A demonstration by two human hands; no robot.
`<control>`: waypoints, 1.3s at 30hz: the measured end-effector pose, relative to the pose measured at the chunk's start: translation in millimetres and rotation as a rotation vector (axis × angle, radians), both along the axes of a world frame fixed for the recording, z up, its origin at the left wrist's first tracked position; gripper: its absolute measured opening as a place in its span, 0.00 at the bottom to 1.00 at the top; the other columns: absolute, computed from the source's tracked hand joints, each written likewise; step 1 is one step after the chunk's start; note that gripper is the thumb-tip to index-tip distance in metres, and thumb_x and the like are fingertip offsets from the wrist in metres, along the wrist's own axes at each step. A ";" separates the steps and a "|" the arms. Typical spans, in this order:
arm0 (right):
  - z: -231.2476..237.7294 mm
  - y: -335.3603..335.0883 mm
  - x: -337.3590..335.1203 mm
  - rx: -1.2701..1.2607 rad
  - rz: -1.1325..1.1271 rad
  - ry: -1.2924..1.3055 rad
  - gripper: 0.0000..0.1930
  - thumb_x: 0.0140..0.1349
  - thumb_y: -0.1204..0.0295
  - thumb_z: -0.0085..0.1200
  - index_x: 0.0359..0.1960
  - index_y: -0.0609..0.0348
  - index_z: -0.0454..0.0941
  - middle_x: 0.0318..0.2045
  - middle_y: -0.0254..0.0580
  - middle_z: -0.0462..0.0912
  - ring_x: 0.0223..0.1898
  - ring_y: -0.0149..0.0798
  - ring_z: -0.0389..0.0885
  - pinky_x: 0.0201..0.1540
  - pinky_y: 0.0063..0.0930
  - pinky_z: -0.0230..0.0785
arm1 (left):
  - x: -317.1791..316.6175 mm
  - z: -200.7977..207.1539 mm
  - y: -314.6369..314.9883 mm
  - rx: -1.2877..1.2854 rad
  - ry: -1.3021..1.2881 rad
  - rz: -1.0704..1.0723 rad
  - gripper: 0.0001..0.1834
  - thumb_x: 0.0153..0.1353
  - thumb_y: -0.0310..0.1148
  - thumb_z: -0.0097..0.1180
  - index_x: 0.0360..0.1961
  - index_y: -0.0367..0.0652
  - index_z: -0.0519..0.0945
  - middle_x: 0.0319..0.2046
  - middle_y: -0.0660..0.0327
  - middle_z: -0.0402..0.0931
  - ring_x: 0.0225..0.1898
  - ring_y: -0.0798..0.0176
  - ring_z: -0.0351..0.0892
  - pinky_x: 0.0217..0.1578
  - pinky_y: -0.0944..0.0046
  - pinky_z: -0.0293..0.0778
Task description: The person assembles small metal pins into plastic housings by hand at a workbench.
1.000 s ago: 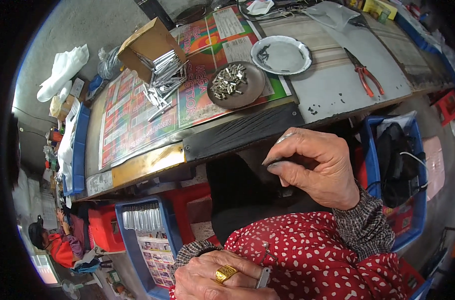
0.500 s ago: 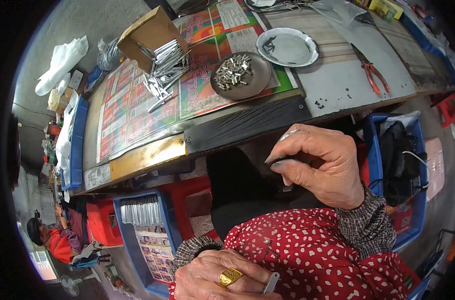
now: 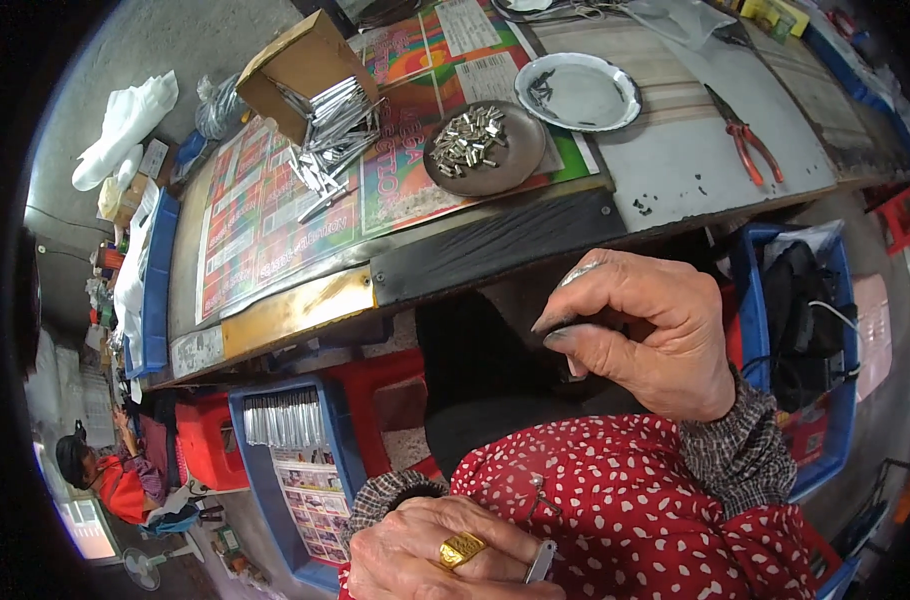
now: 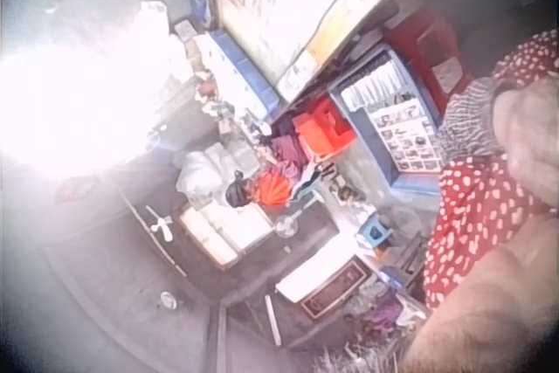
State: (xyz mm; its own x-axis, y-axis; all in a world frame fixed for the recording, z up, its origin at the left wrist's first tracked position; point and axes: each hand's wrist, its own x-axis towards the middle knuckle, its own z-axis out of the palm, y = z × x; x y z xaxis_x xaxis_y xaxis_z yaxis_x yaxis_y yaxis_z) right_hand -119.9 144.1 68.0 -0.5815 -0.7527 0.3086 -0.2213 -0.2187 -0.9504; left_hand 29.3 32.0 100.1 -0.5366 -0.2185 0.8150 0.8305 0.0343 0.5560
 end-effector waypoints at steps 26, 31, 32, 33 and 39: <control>9.7 -0.3 11.1 -0.032 0.129 -0.324 0.04 0.57 0.84 0.54 0.34 0.70 0.76 0.29 0.40 0.78 0.24 0.26 0.77 0.25 0.16 0.70 | -7.3 -47.3 -29.8 -0.356 -0.707 0.313 0.14 0.44 0.14 0.60 0.34 0.38 0.81 0.28 0.55 0.81 0.28 0.59 0.82 0.26 0.68 0.77; 5.2 -4.8 15.0 -0.088 0.177 -0.494 0.06 0.59 0.82 0.54 0.37 0.69 0.75 0.33 0.40 0.77 0.26 0.26 0.77 0.27 0.16 0.71 | -9.9 -57.4 -27.8 -0.341 -0.659 0.368 0.13 0.46 0.15 0.61 0.35 0.37 0.81 0.28 0.55 0.80 0.28 0.60 0.81 0.25 0.69 0.75; 3.3 -5.1 14.8 -0.086 0.170 -0.489 0.06 0.59 0.82 0.54 0.37 0.69 0.75 0.33 0.40 0.77 0.26 0.26 0.77 0.27 0.16 0.71 | -10.9 -58.2 -27.2 -0.339 -0.653 0.361 0.13 0.46 0.15 0.61 0.35 0.37 0.81 0.28 0.55 0.80 0.28 0.60 0.81 0.25 0.69 0.75; 1.7 -6.1 15.5 -0.091 0.191 -0.486 0.06 0.59 0.81 0.54 0.37 0.69 0.75 0.33 0.40 0.77 0.26 0.26 0.77 0.27 0.16 0.71 | -10.2 -59.3 -26.7 -0.346 -0.637 0.387 0.13 0.46 0.15 0.61 0.35 0.37 0.80 0.28 0.55 0.80 0.28 0.60 0.81 0.24 0.69 0.74; -1.9 -7.0 16.0 -0.084 0.223 -0.463 0.05 0.59 0.81 0.53 0.37 0.69 0.75 0.32 0.39 0.76 0.26 0.25 0.76 0.28 0.16 0.71 | -9.8 -59.6 -24.9 -0.365 -0.623 0.440 0.13 0.46 0.16 0.62 0.35 0.37 0.80 0.27 0.55 0.80 0.27 0.61 0.81 0.24 0.69 0.74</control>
